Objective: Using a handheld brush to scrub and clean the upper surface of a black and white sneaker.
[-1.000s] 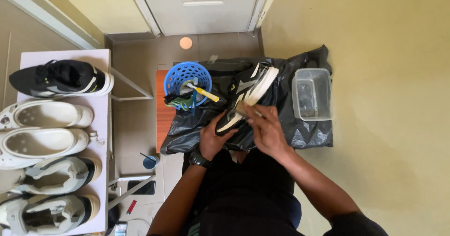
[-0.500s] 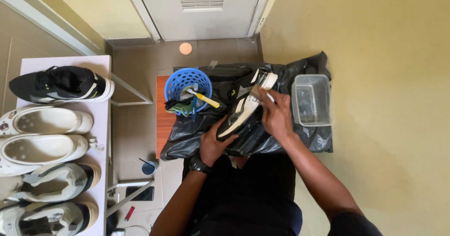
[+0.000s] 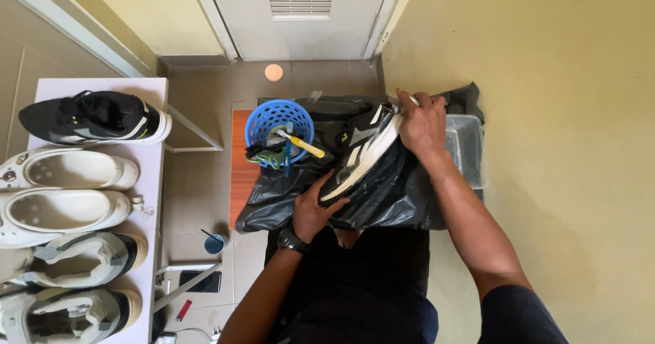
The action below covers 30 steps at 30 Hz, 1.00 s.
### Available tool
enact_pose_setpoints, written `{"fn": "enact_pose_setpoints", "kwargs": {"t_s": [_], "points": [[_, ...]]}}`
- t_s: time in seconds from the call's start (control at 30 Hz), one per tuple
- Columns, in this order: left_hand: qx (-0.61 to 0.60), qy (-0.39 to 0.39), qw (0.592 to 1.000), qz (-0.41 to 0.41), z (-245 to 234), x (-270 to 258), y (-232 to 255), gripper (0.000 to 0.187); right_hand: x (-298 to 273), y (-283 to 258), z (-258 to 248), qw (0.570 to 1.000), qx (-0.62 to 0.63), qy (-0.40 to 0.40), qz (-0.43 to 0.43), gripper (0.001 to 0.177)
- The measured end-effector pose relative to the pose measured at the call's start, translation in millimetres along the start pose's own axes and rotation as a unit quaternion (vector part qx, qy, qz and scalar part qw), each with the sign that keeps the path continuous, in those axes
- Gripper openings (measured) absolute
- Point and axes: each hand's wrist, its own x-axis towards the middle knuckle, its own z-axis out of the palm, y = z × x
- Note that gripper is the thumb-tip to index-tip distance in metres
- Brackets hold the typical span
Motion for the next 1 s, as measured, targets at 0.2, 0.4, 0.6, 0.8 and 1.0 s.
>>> {"fn": "enact_pose_setpoints", "kwargs": {"t_s": [0.2, 0.4, 0.6, 0.8, 1.0], "points": [[0.012, 0.03, 0.999, 0.0, 7.4, -6.2, -11.3, 0.072, -10.1, -42.0, -34.8, 0.996, -0.003, 0.057, -0.073, 0.044], [0.01, 0.033, 0.999, -0.009, 4.4, -3.1, -9.7, 0.071, -51.2, -60.3, -49.6, 0.993, 0.058, 0.086, -0.061, 0.045], [0.006, 0.025, 0.999, -0.024, 4.0, -3.1, -8.4, 0.071, -79.5, -114.8, -64.5, 0.981, 0.18, 0.075, -0.01, 0.041], [0.013, 0.023, 0.999, -0.027, 5.2, -3.9, -8.2, 0.071, -99.3, -136.2, -76.9, 0.97, 0.238, 0.056, 0.001, 0.036], [0.026, 0.023, 0.999, -0.026, 5.3, -1.9, 1.5, 0.07, -103.6, -162.2, -99.1, 0.949, 0.312, 0.033, -0.001, 0.032]]}}
